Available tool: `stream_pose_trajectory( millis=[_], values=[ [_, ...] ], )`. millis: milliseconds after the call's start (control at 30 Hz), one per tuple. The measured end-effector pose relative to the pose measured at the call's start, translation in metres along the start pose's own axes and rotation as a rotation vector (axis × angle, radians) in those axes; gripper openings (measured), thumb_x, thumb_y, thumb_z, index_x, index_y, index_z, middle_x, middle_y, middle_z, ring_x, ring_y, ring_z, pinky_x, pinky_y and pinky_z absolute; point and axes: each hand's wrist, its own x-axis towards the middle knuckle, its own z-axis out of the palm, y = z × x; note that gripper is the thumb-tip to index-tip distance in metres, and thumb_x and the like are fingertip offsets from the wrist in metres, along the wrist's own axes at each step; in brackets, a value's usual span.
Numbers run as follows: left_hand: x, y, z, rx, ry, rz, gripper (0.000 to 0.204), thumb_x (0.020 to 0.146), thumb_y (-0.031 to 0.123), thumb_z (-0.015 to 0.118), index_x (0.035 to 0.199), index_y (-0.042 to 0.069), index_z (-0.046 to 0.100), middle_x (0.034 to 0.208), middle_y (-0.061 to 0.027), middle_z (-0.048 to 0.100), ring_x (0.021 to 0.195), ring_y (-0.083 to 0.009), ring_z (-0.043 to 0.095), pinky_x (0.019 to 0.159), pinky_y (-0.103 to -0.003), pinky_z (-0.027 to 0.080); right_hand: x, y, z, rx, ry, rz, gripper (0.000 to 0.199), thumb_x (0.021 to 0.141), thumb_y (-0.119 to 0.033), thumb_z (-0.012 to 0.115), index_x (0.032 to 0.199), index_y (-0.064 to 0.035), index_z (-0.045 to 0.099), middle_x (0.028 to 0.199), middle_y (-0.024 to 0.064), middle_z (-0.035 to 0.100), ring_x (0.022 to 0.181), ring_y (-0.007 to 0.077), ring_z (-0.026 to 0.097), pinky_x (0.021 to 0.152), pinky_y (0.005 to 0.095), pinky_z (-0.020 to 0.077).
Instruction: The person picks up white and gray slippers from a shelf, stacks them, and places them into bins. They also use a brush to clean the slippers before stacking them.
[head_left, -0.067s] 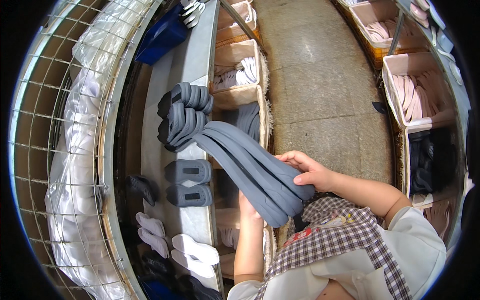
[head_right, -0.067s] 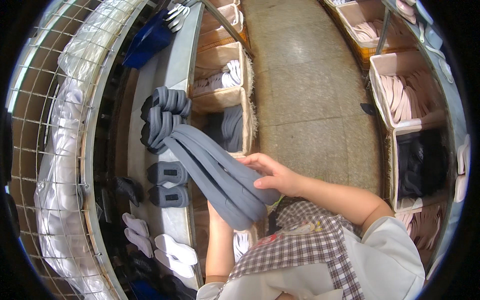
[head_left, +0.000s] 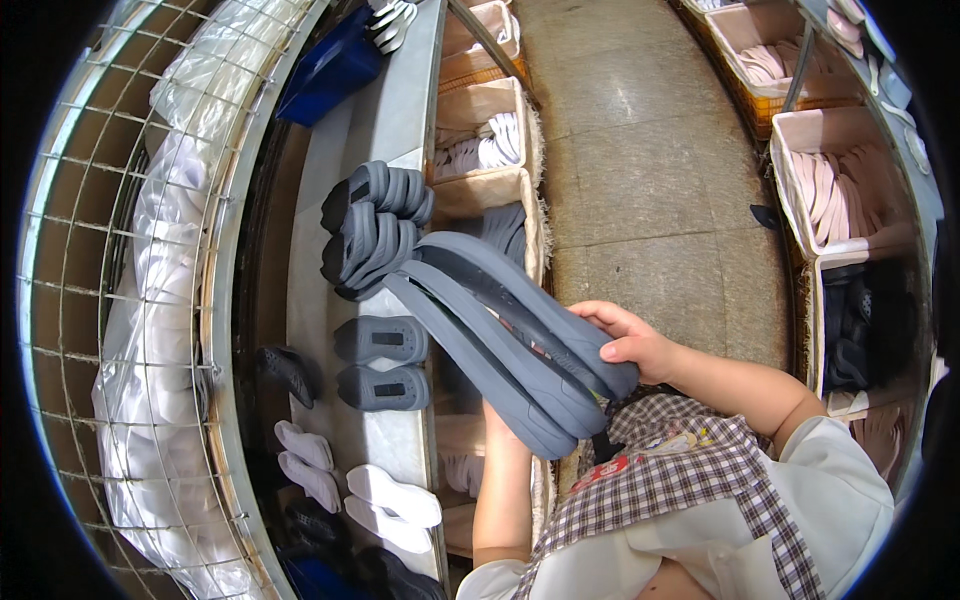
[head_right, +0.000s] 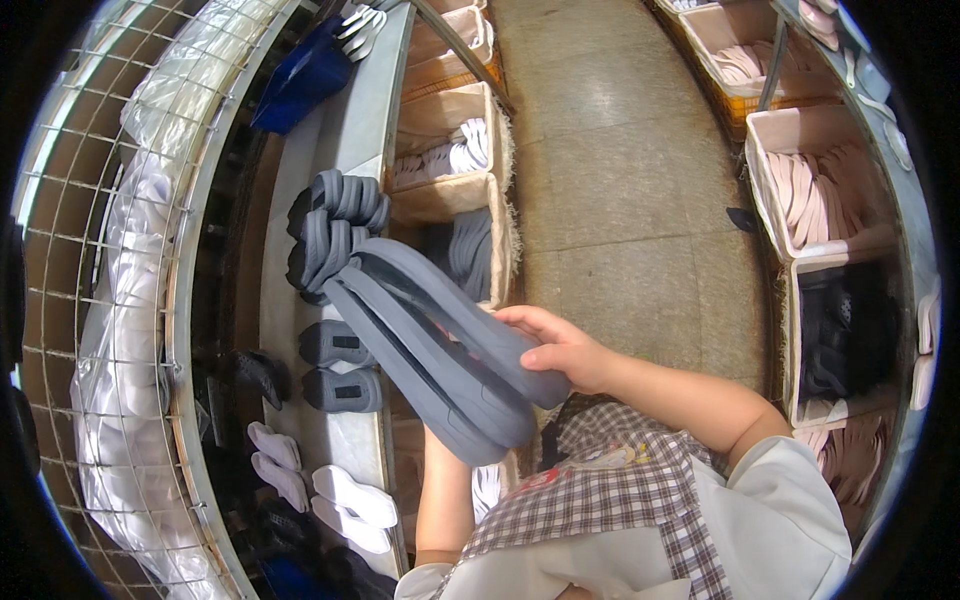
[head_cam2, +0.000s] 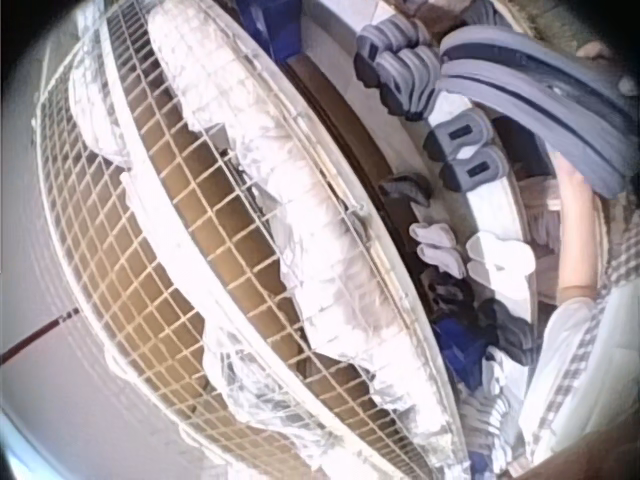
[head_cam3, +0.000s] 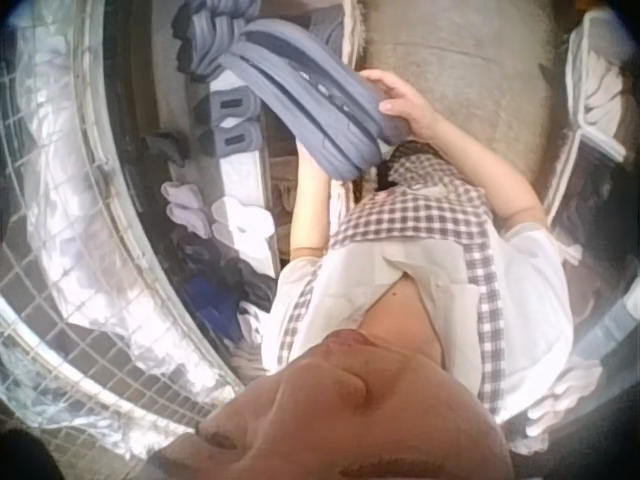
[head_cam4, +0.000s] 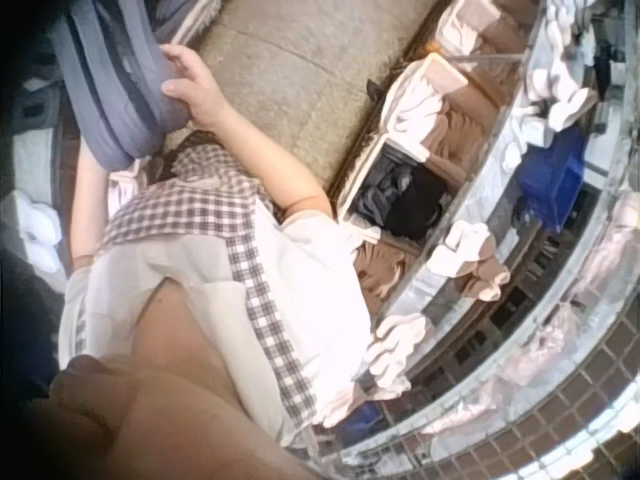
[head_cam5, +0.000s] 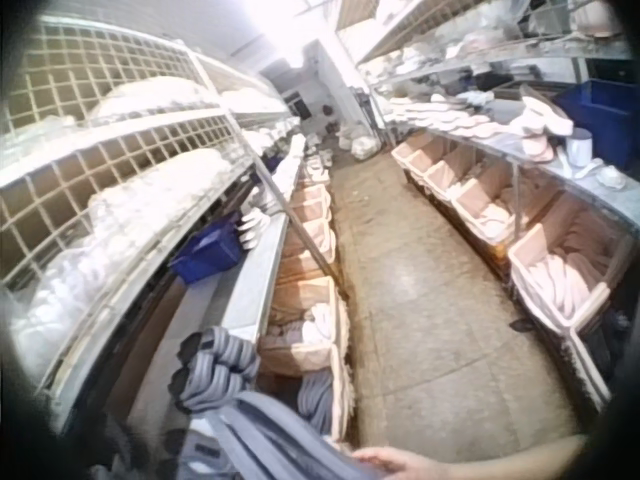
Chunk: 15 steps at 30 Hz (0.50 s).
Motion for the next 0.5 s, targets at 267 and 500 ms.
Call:
stream_pose_trajectory(
  millis=[267,500],
  values=[
    [-0.007,0.007,-0.003,-0.531,-0.091,-0.255,0.040,0.089,0.023,0.057,0.117,-0.006,0.052,0.109,-0.0160,0.061,0.095,-0.0232,0.062,0.080,-0.035,0.053,-0.003,0.016,-0.007,-0.282,-0.029,-0.101,0.067,0.081,-0.026,0.067,0.137,-0.0009,0.039,0.144,0.0148,0.036,0.135,0.0253,0.031,0.112,0.0403,0.0219],
    [-0.008,-0.012,-0.021,-0.512,-0.078,-0.243,0.041,0.090,0.024,0.058,0.119,-0.005,0.052,0.110,-0.0144,0.061,0.097,-0.0238,0.062,0.084,-0.036,0.052,-0.005,0.027,-0.006,-0.331,-0.030,-0.121,0.069,0.079,-0.030,0.069,0.136,-0.0015,0.041,0.145,0.0158,0.034,0.136,0.0256,0.030,0.112,0.0400,0.0210]
  ],
)
